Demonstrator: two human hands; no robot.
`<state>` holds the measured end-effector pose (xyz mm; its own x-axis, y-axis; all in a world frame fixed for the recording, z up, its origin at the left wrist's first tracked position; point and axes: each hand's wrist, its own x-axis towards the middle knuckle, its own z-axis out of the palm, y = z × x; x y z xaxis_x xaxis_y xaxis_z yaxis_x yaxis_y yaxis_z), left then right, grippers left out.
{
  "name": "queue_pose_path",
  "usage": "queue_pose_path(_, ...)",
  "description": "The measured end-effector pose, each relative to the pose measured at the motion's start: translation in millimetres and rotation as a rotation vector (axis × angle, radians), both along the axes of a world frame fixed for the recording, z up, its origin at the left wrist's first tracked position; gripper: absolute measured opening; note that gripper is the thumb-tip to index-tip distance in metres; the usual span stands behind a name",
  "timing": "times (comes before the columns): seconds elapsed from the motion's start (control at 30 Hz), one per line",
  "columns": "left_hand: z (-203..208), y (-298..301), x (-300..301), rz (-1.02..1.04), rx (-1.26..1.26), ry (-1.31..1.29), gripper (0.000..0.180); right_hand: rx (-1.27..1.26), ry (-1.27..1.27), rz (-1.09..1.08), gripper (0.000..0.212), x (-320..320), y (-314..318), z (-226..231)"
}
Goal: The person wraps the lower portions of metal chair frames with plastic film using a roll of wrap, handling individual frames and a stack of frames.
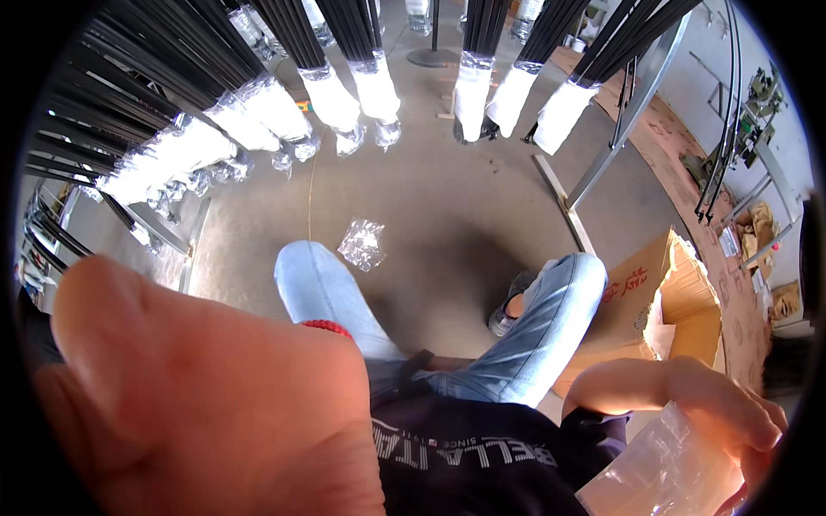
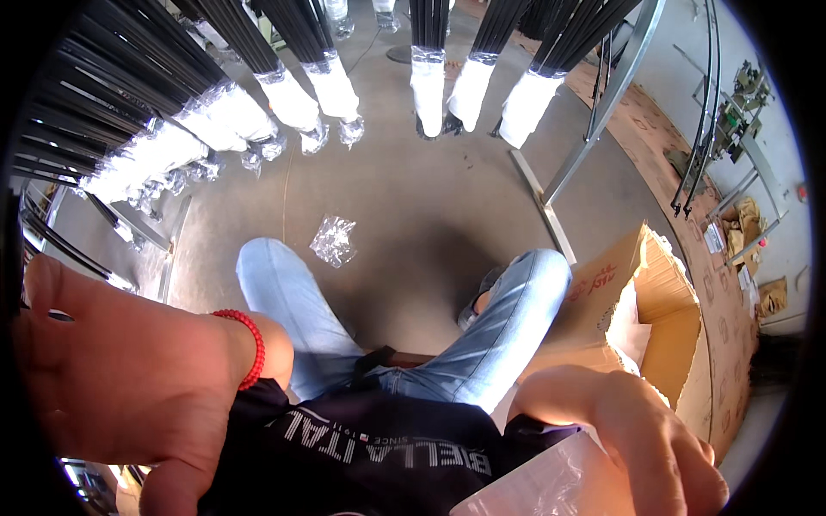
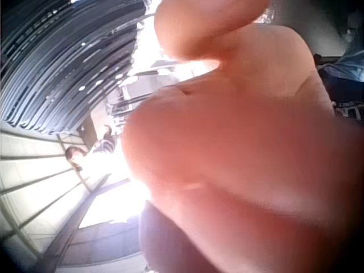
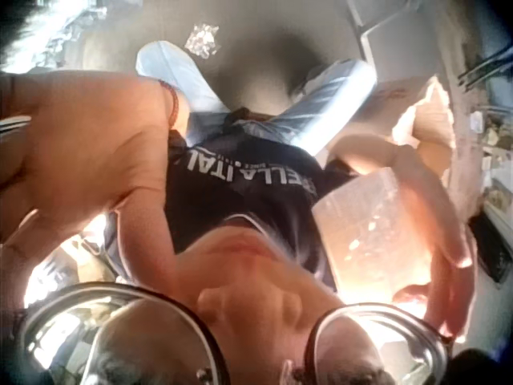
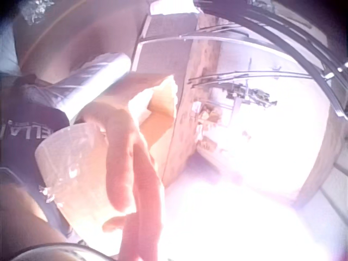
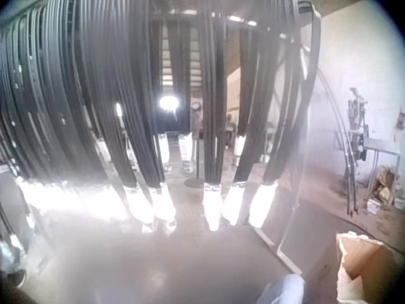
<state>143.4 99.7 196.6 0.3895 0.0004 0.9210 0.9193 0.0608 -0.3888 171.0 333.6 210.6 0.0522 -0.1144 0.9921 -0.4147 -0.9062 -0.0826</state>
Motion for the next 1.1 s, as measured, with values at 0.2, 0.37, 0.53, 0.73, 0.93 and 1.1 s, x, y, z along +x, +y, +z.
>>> queue_pose_path(0.2, 7.3, -7.7, -25.4, -0.024, 0.093, -0.023, 0.034, -0.069, 0.014, 0.226, 0.018, -19.1, 50.5, -21.5)
queue_pose_path(0.37, 2.6, 9.6, -116.7, -0.040, 0.139, -0.540, 0.031, 0.006, -0.172, 0.066, 0.041, -116.3, 76.7, -37.2)
queue_pose_path(0.53, -63.5, 38.6, -275.5, 0.180, -0.124, -1.165, 0.054, 0.045, -0.586, -0.156, 0.086, -257.3, 87.7, -72.3)
queue_pose_path(0.73, -111.4, 46.3, -387.5, -0.172, -0.272, -1.275, 0.051, 0.126, -0.918, -0.106, 0.094, -381.7, 92.8, -113.4)
queue_pose_path(0.93, -122.7, 57.5, -387.5, -0.252, -0.169, -1.333, 0.036, 0.293, -0.900, -0.038, 0.090, -416.6, 76.7, -131.3)
queue_pose_path(1.1, -110.8, 72.0, -346.9, -0.271, -0.106, -1.340, 0.027, 0.381, -0.896, 0.062, 0.089, -414.3, 74.8, -131.8)
